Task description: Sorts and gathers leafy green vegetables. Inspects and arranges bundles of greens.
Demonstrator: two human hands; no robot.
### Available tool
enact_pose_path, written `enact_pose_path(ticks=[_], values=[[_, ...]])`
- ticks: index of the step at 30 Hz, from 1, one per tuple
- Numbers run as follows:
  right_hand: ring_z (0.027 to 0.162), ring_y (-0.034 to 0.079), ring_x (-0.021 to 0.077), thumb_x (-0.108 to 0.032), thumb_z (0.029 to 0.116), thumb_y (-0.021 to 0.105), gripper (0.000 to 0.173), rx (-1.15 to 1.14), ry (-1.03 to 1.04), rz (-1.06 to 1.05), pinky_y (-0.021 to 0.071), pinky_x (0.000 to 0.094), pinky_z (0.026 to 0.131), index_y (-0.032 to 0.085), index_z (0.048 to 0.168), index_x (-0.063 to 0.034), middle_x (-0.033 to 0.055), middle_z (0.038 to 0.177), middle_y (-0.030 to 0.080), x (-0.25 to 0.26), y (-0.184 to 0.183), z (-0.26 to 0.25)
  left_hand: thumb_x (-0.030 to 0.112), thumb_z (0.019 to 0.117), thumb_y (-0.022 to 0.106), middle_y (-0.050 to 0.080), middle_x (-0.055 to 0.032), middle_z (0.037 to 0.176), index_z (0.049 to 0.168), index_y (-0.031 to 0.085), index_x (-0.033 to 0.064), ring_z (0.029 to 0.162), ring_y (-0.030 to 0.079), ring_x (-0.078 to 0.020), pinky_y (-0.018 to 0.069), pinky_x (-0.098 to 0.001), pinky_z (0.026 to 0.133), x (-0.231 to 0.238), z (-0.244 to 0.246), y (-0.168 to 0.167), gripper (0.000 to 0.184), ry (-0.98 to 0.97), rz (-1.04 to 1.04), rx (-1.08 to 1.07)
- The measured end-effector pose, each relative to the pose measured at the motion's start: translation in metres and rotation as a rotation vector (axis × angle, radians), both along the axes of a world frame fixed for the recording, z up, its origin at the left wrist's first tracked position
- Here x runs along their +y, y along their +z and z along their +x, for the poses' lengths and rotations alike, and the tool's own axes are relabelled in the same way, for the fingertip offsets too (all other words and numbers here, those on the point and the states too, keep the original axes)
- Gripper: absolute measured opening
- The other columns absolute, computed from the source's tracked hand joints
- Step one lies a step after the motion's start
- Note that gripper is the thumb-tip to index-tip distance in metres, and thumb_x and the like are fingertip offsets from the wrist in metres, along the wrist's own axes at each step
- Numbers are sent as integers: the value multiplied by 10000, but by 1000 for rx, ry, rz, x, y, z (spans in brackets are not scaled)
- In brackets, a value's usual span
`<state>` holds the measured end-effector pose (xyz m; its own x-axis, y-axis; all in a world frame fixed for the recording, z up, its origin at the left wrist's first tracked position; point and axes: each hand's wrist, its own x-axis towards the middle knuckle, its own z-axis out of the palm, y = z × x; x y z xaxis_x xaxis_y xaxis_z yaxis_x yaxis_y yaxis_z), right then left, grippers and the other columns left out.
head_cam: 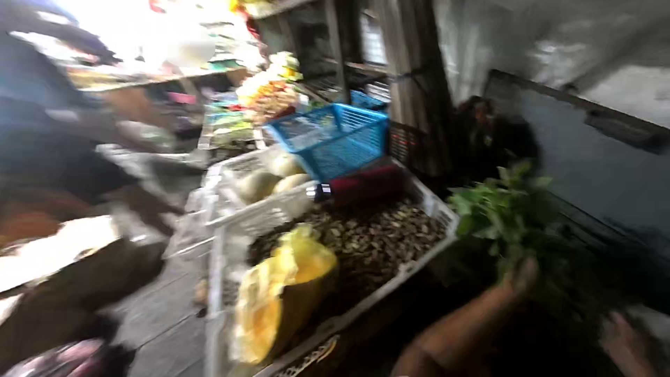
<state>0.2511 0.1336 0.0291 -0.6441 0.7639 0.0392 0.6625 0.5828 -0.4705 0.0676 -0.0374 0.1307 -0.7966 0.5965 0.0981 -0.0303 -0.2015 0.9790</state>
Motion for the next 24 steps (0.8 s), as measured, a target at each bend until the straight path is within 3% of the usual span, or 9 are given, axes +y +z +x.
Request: enact_pose_path(ticks=[2,3,6,10,13,17,19,21,24], values=[[1403,414,540,-313,1076,510,614,146,-91,-88,317,706,1142,343,1577,1,354,1523,415,-3,11,6,162,1103,453,676,-93,914,1167,592,-43,811,656,-115,570,-279,764,17,2,6,255,46,64,-246],[1431,405,496,-331,1076,508,620,223,-120,-85,317,666,1165,340,1581,-12,316,1552,405,-13,25,5,184,1102,467,654,-74,867,1143,597,-32,765,634,-108,560,-277,726,23,5,7,256,46,55,-286],[1461,422,354,-308,1089,433,544,331,-44,-89,351,544,1200,392,1565,-48,197,1583,428,-49,67,-10,204,1048,596,641,-71,796,1140,597,-32,695,631,-127,570,-308,688,50,19,-8,254,38,92,-293],[1355,547,347,-322,1106,394,540,240,-23,-96,412,522,1155,401,1555,-20,216,1458,563,-83,69,-26,163,1029,612,579,-63,632,1018,594,5,551,577,-160,548,-341,583,77,50,-21,159,-110,271,-526],[1183,664,347,-337,1109,401,503,226,-55,-66,507,518,1044,495,1481,-12,215,1276,676,-84,61,-17,197,1082,507,523,-14,594,965,562,55,545,560,-137,546,-314,605,80,55,-23,192,-293,335,-645],[1158,658,350,-344,1114,403,464,53,86,-157,504,520,1025,533,1406,-8,224,1230,667,-72,81,0,287,1105,444,578,-21,642,1061,596,62,627,631,-161,589,-359,701,74,53,-32,274,-421,311,-675],[1185,644,370,-346,1114,403,472,14,99,-161,488,543,1043,543,1398,4,239,1250,659,-61,88,8,315,1105,440,684,-104,870,1255,566,47,812,688,-212,593,-395,798,65,52,-35,332,-525,166,-534],[1202,637,387,-326,1112,420,454,-24,99,-167,473,564,1063,570,1377,11,252,1250,664,-47,96,19,292,1085,512,695,-145,1137,1386,507,-24,1013,693,-212,584,-381,921,47,53,-36,436,-681,-136,-147],[1104,664,395,-309,1112,439,375,-124,106,-147,506,583,975,588,1295,-17,238,1142,679,-33,108,33,264,1024,619,722,-137,1149,1210,692,11,1098,691,-249,536,-441,1003,18,67,-31,323,-624,-351,860]])
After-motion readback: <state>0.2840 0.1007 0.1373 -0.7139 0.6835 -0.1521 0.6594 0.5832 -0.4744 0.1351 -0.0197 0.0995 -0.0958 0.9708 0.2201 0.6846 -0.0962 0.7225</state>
